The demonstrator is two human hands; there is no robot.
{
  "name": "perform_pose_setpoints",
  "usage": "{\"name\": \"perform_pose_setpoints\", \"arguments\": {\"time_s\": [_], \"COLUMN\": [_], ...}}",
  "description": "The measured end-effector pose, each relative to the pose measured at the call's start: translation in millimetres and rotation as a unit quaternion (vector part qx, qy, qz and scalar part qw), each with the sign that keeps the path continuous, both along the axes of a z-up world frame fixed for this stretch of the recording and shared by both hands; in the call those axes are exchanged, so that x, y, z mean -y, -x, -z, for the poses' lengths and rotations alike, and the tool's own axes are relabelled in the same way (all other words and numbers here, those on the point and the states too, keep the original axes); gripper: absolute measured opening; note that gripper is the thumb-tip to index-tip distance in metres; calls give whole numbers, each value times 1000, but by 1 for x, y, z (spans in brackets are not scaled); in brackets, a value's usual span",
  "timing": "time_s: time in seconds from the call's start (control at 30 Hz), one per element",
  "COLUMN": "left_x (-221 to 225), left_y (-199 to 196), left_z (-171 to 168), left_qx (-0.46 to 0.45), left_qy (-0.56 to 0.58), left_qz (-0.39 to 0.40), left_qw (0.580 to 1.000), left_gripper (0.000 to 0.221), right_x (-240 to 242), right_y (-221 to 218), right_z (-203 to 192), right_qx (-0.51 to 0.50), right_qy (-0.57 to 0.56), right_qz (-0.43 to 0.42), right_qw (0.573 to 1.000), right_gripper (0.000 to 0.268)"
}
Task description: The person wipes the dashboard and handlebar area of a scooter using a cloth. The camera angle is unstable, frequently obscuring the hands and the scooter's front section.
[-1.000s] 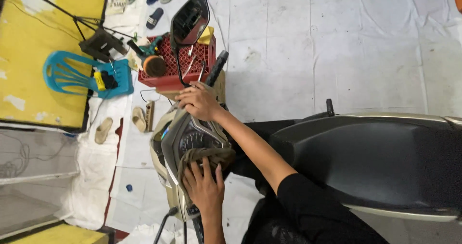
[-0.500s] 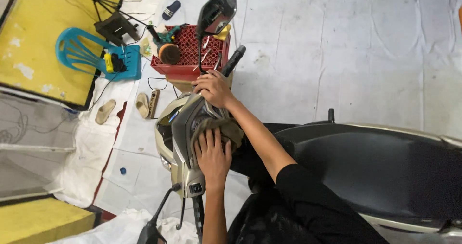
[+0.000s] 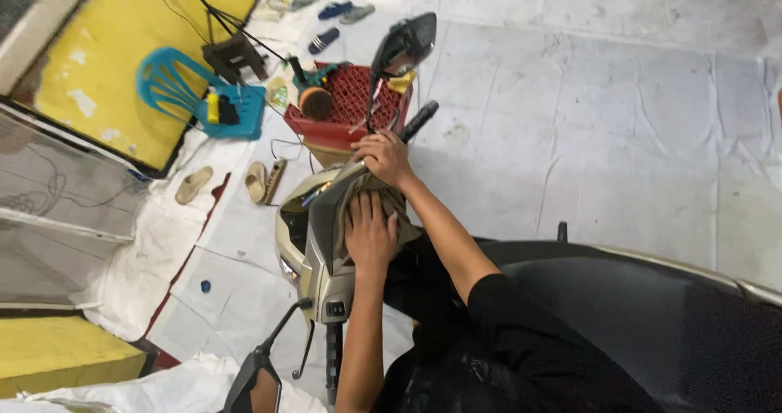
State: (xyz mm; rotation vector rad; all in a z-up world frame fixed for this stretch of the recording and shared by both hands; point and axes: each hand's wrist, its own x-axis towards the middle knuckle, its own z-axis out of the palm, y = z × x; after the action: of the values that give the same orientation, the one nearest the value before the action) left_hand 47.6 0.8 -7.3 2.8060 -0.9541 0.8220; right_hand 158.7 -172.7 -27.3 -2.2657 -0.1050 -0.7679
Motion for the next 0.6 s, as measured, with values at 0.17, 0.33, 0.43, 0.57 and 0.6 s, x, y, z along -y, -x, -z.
{"name": "perform_pose_setpoints", "arguments": {"time_s": [0.17, 0.33, 0.43, 0.57, 0.6], "left_x": [-7, -55, -66, -38, -29], "left_y": [12, 59, 75, 37, 26], "left_z": [-4, 3, 2, -6, -5], "left_qx": [14, 29, 17, 9, 19], "left_qy": [-16, 17, -10, 2, 7], "left_qz": [-2, -34, -40, -9, -3], "left_qw": [1000, 999, 999, 1000, 1000], "left_gripper": [56, 56, 52, 54, 56], "right_x": [4, 7, -4, 0, 1], "right_y": [-21, -47, -9, -16, -16], "right_z": [18, 42, 31, 24, 23], "right_qx": [42, 109, 73, 67, 66], "right_qy": [61, 20, 45, 64, 76], "right_qz": [26, 49, 28, 35, 47], "right_qw": [997, 993, 996, 995, 994], "right_gripper": [27, 18, 20, 23, 23]}}
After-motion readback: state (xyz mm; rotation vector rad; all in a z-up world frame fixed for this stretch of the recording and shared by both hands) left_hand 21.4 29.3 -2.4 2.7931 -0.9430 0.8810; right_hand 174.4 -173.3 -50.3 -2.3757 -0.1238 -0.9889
